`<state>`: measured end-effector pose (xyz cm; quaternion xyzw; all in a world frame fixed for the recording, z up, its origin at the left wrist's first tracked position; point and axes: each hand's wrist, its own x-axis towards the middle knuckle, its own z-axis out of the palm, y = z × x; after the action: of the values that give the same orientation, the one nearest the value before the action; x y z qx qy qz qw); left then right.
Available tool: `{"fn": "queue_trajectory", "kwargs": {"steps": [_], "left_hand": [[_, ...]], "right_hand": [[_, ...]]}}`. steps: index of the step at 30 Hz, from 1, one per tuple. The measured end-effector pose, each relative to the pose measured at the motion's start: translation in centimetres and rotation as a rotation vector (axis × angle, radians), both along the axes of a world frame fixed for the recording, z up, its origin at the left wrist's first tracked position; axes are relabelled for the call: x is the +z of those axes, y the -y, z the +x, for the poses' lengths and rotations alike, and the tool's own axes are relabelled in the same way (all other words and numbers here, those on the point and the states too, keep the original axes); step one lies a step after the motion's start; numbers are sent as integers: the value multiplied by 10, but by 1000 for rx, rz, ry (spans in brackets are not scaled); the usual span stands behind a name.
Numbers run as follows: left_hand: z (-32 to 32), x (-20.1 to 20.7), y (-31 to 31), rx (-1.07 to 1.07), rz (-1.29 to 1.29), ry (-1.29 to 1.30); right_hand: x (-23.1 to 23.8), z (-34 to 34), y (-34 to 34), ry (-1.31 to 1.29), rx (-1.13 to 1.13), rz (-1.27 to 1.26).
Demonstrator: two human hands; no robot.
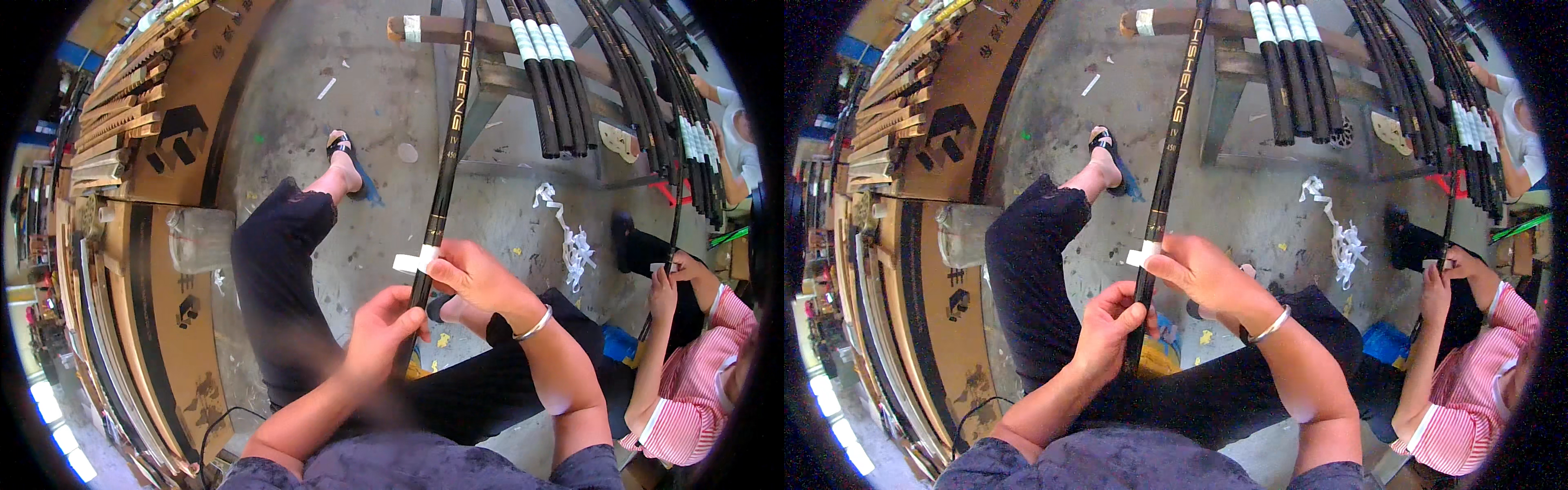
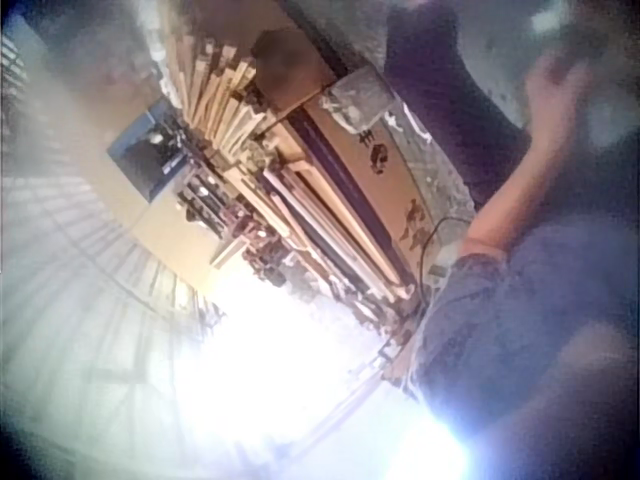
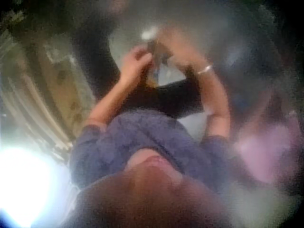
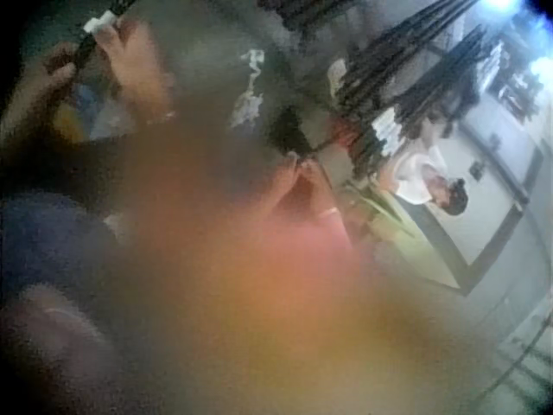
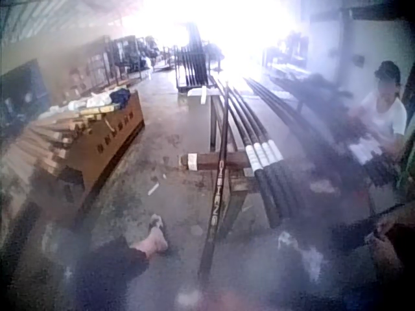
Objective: The person applies pieces of white tape around the surface of long black rods, then gathers a bundle of the rods and places them together.
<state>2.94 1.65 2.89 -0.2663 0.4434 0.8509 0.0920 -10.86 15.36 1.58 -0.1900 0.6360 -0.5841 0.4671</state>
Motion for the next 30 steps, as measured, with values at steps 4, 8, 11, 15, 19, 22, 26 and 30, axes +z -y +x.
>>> {"fn": "queue_trajectory", "kwargs": {"steps": [4, 8, 11, 15, 19, 22, 26, 30], "left_hand": [[-4, 6, 4, -57, -102, 79], [-6, 10, 3, 23, 59, 31], [-3, 6, 3, -25, -34, 27], [-1, 4, 7, 3, 89, 28], [-2, 7, 9, -66, -14, 33], [-4, 10, 8, 13, 69, 53], [-3, 6, 1, -12, 34, 10], [-3, 7, 7, 8, 62, 57]], "right_hand": [[1, -1, 1, 28, 3, 4], [-5, 2, 1, -17, -33, -48], [-7, 3, 2, -22, -11, -10], [-4, 0, 0, 47, 22, -26], [1, 4, 4, 78, -9, -59], [0, 3, 2, 11, -9, -67], [-1, 0, 2, -26, 19, -54], [-4, 0, -4, -16, 71, 49]]}}
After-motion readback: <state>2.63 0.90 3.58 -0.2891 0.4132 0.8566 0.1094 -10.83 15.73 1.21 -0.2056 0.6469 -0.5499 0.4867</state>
